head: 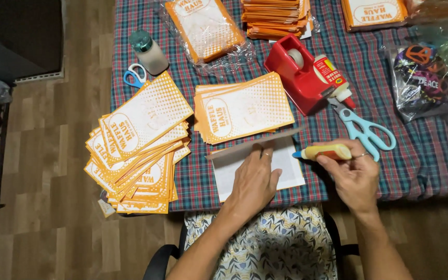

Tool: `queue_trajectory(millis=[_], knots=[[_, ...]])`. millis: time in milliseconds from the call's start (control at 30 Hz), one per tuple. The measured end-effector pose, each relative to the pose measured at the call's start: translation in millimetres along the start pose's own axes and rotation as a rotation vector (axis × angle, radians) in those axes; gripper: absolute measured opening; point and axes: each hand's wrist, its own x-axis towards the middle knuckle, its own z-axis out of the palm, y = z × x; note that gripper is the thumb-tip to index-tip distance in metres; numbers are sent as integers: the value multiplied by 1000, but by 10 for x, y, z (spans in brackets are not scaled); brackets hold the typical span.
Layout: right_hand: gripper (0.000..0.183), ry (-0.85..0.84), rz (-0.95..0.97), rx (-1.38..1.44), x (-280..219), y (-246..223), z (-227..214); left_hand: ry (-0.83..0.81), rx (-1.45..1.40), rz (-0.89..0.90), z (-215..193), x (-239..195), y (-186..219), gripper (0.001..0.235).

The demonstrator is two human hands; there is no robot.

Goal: Applying glue to the edges of printed paper sheets and folding them to assemble bags.

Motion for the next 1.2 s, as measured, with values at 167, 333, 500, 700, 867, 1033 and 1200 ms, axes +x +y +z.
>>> queue_trajectory(millis=[167,333,500,700,867,1033,1200], knots=[[26,49,48,-101,-90,238,-124,-41,6,-22,-70,25,20,79],[25,165,-60,-115,126,252,38,-122,-84,-53,-357,54,224,83],[24,199,-180,-117,335,410,156,-146,3,-112,-2,-2,8,71],[24,137,-95,-87,231,209,130,-147,-49,-104,-166,42,101,82],[24,12,-1,-205,-46,183,-221,-124,-16,-87,-55,17,42,82],[31,-83,50,-284,-252,184,-393,-78,14,-46,-4,15,-3,87],[25,-46,80,-261,-348,99,-296,-144,12,-18,-51,43,-40,92]])
